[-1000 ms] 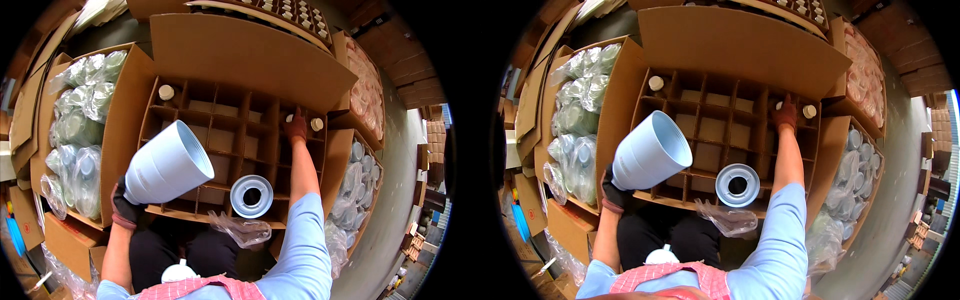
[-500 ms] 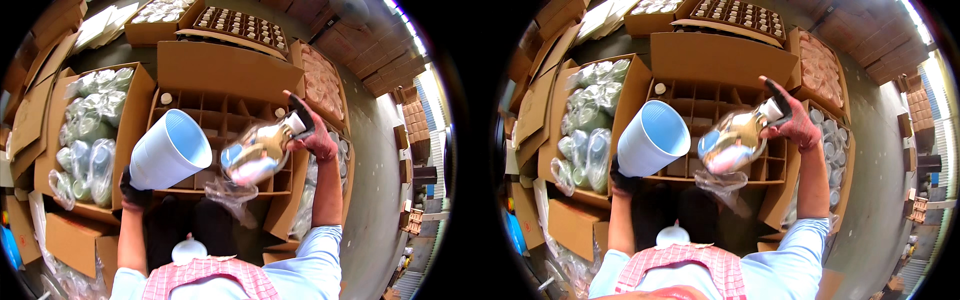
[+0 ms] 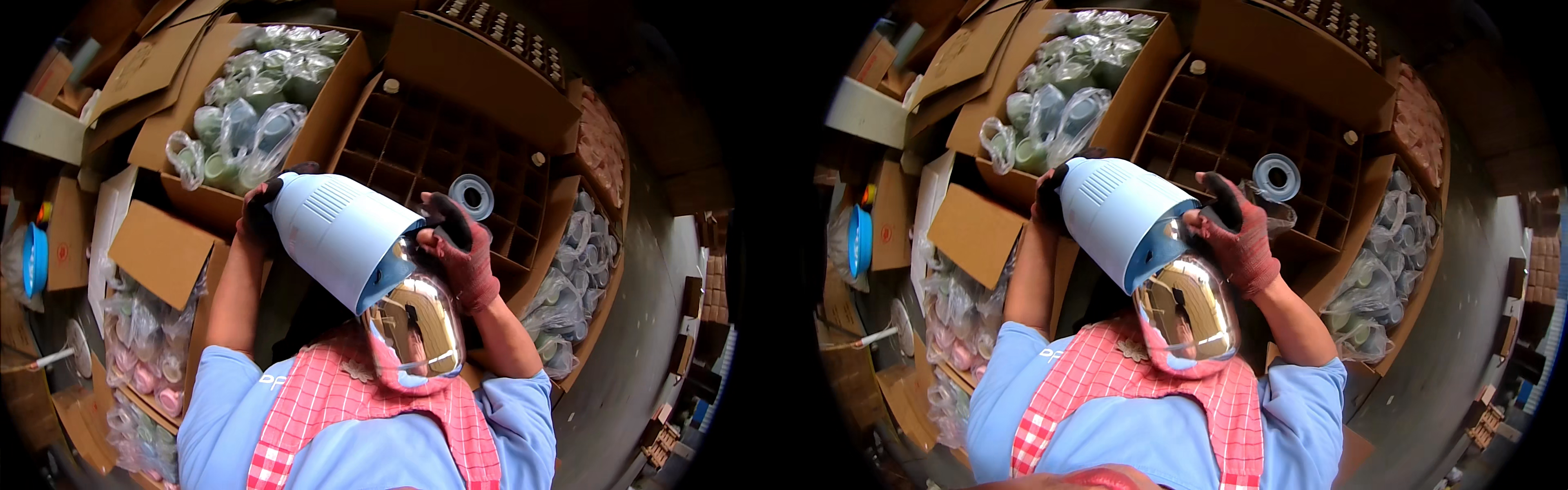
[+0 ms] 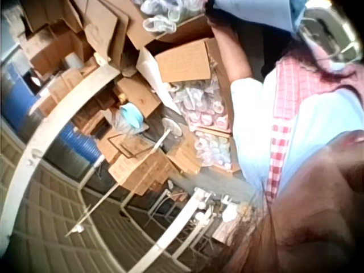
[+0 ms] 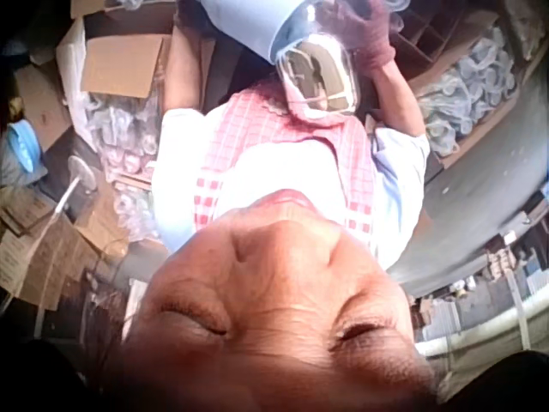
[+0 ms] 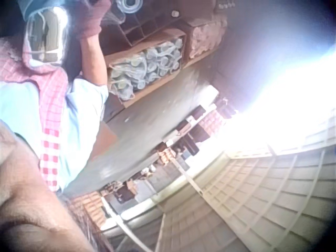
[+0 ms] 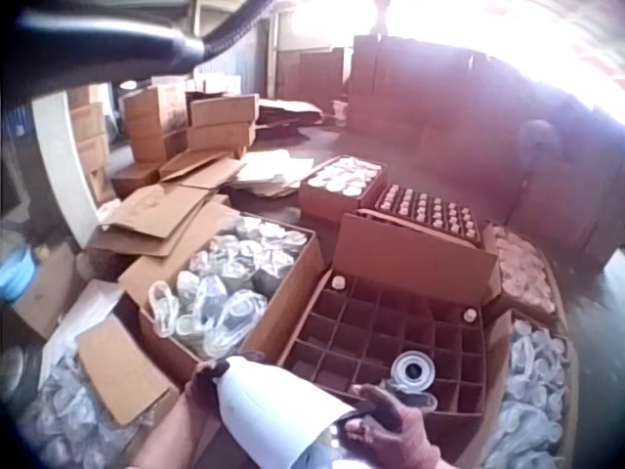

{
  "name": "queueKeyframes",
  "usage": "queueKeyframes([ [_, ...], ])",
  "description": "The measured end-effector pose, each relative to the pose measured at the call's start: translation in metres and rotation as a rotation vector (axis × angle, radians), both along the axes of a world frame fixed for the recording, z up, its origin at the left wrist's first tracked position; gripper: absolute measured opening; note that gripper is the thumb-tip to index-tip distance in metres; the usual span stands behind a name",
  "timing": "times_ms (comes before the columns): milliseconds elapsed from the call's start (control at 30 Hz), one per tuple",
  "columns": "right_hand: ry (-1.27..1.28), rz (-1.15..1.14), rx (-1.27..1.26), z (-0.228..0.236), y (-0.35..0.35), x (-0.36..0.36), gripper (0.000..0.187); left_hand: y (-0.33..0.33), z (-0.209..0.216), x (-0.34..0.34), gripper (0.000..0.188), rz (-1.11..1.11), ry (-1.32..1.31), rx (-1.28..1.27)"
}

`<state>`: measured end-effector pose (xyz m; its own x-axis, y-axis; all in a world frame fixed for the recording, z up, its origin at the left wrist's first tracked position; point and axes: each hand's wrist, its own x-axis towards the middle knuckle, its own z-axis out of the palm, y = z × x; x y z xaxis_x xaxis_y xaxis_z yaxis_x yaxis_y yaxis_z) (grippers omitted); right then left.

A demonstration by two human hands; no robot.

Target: The person unpacks light blue and light green thermos flasks from plastic bags, removes the lids, and places the flasks into a cardboard box with dividers. The person then places the lids into the box and packs the flasks into plastic bags.

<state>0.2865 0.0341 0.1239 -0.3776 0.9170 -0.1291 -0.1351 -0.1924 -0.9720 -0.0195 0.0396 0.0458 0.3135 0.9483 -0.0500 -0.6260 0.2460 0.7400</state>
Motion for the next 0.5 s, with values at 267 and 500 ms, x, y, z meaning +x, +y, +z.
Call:
queueKeyframes([
  [267,-0.043,-0.295,0.184,-0.019,-0.05,0.018,0.039,-0.048,-0.031,-0.017,0.087,0.105,0.017,0.012],
  [500,-0.105,-0.145,0.225,-0.028,-0.088,0.024,0.061,-0.049,-0.034,-0.013,0.08,0.17,-0.039,-0.071],
])
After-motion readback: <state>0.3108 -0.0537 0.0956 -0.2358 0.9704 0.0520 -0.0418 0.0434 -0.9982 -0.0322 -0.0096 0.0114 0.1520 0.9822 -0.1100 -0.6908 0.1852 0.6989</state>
